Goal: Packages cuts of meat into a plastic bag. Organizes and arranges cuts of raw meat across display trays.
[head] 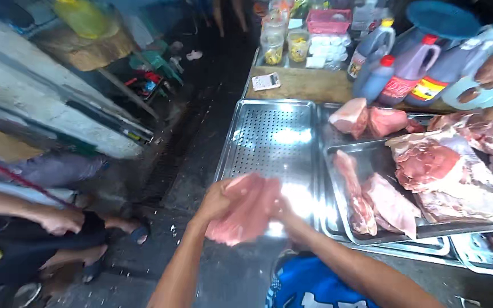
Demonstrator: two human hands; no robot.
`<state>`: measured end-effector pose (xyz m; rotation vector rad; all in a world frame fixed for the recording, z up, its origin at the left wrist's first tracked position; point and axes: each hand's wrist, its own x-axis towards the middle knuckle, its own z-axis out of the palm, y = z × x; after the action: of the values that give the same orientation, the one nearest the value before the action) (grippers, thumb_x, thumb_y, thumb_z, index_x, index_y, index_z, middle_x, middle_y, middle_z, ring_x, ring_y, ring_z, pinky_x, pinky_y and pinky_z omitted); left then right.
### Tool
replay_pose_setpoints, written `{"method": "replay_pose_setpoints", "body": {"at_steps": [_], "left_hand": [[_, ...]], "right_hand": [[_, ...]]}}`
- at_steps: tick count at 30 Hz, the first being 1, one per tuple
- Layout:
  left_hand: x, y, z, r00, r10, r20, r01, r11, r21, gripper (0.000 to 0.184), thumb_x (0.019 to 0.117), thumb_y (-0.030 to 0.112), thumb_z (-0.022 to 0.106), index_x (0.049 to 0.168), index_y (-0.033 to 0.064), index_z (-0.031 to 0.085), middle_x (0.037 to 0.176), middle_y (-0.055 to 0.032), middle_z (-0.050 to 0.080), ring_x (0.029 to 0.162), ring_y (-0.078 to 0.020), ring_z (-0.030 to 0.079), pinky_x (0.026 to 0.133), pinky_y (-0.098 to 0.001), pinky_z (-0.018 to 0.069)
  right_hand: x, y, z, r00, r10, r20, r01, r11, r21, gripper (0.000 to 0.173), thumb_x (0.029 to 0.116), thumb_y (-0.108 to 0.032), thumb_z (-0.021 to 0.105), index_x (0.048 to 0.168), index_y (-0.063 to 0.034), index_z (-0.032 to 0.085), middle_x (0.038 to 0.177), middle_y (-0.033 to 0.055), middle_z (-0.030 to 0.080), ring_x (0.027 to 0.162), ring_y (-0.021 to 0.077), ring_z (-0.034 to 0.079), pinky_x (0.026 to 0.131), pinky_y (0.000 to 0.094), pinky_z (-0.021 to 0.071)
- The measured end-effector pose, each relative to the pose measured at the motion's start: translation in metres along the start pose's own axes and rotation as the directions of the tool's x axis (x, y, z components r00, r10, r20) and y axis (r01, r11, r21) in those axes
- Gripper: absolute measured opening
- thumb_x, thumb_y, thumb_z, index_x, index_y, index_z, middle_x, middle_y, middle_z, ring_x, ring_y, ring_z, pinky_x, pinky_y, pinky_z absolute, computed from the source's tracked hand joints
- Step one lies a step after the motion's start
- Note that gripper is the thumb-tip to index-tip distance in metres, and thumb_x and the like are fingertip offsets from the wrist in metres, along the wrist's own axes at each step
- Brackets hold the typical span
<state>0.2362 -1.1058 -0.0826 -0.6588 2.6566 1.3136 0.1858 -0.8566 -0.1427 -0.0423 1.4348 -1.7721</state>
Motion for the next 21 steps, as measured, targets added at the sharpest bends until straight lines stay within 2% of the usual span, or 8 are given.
{"method": "replay_pose_setpoints", "body": {"at_steps": [3, 6, 10, 13, 14, 17, 19, 21], "left_hand": [[-0.006, -0.032, -0.003, 0.974, -0.148, -0.172, 0.151, 0.989, -0.001, 0.040, 0.0948, 0.031, 0.074, 0.123, 0.0030, 0.070, 0.111, -0.0197, 0.073, 0.104, -0.0322, 0.070, 0.096, -0.0575, 0.0544], [-0.007, -0.074, 0.000, 0.950, -0.255, -0.181, 0.280, 0.950, 0.135, 0.069, 0.0891, 0.044, 0.077, 0.143, 0.0062, 0.057, 0.137, -0.0255, 0.059, 0.126, -0.0439, 0.059, 0.105, -0.0675, 0.0457], [-0.054, -0.108, 0.009, 0.860, -0.372, -0.350, 0.337, 0.928, -0.159, 0.070, 0.0942, 0.046, 0.070, 0.149, 0.0075, 0.050, 0.137, -0.0232, 0.060, 0.119, -0.0383, 0.064, 0.100, -0.0595, 0.0525], [-0.100, -0.112, 0.041, 0.782, -0.580, -0.229, 0.437, 0.772, -0.462, 0.059, 0.1012, 0.044, 0.063, 0.141, 0.0011, 0.051, 0.118, -0.0240, 0.067, 0.098, -0.0335, 0.070, 0.083, -0.0536, 0.0597], [-0.106, -0.105, 0.052, 0.773, -0.597, -0.213, 0.450, 0.754, -0.479, 0.058, 0.1028, 0.043, 0.060, 0.140, 0.0000, 0.051, 0.117, -0.0241, 0.067, 0.099, -0.0330, 0.070, 0.083, -0.0532, 0.0603], [-0.100, -0.080, 0.070, 0.718, -0.573, -0.395, 0.491, 0.819, -0.295, 0.059, 0.1038, 0.042, 0.058, 0.143, -0.0023, 0.049, 0.122, -0.0274, 0.066, 0.112, -0.0395, 0.066, 0.098, -0.0600, 0.0515], [-0.088, -0.061, 0.066, 0.702, -0.469, -0.535, 0.480, 0.868, -0.131, 0.060, 0.1031, 0.039, 0.060, 0.146, -0.0005, 0.045, 0.126, -0.0268, 0.066, 0.115, -0.0426, 0.066, 0.098, -0.0629, 0.0512], [-0.077, -0.049, 0.055, 0.731, -0.374, -0.570, 0.440, 0.898, -0.024, 0.058, 0.1023, 0.037, 0.061, 0.146, 0.0007, 0.047, 0.131, -0.0254, 0.064, 0.118, -0.0412, 0.065, 0.100, -0.0608, 0.0509]], "right_hand": [[0.015, 0.002, 0.004, 0.982, -0.165, 0.087, 0.173, 0.980, -0.096, 0.083, 0.0883, -0.010, 0.076, 0.157, -0.0019, 0.031, 0.135, 0.0207, 0.059, 0.111, 0.0266, 0.068, 0.091, 0.0426, 0.0615], [0.019, 0.005, 0.005, 0.984, 0.060, 0.168, -0.012, 0.962, -0.273, 0.084, 0.0920, -0.013, 0.074, 0.161, -0.0079, 0.025, 0.149, 0.0202, 0.050, 0.115, 0.0263, 0.067, 0.087, 0.0406, 0.0619], [0.013, 0.010, 0.012, 0.970, 0.233, 0.067, -0.216, 0.956, -0.200, 0.073, 0.0968, -0.012, 0.071, 0.156, -0.0104, 0.029, 0.133, 0.0198, 0.063, 0.097, 0.0273, 0.074, 0.081, 0.0396, 0.0638], [0.029, 0.005, 0.021, 0.977, 0.211, -0.014, -0.203, 0.917, -0.342, 0.062, 0.0951, -0.026, 0.075, 0.144, -0.0034, 0.045, 0.110, 0.0161, 0.072, 0.089, 0.0209, 0.073, 0.077, 0.0373, 0.0613], [0.039, 0.005, 0.021, 0.980, 0.197, -0.019, -0.186, 0.884, -0.428, 0.056, 0.0940, -0.033, 0.075, 0.136, -0.0020, 0.054, 0.107, 0.0144, 0.073, 0.091, 0.0207, 0.073, 0.082, 0.0401, 0.0609], [0.060, 0.009, 0.020, 0.986, 0.166, 0.016, -0.120, 0.773, -0.622, 0.039, 0.0903, -0.039, 0.075, 0.109, -0.0058, 0.072, 0.100, 0.0109, 0.075, 0.095, 0.0227, 0.073, 0.090, 0.0506, 0.0582], [0.065, 0.015, 0.022, 0.990, 0.141, 0.024, -0.090, 0.742, -0.665, 0.038, 0.0846, -0.039, 0.078, 0.106, -0.0081, 0.072, 0.099, 0.0100, 0.075, 0.095, 0.0242, 0.072, 0.088, 0.0547, 0.0569], [0.063, 0.022, 0.023, 0.992, 0.125, 0.017, -0.081, 0.739, -0.669, 0.044, 0.0826, -0.042, 0.078, 0.111, -0.0091, 0.070, 0.102, 0.0094, 0.074, 0.098, 0.0244, 0.071, 0.089, 0.0554, 0.0559]]}}
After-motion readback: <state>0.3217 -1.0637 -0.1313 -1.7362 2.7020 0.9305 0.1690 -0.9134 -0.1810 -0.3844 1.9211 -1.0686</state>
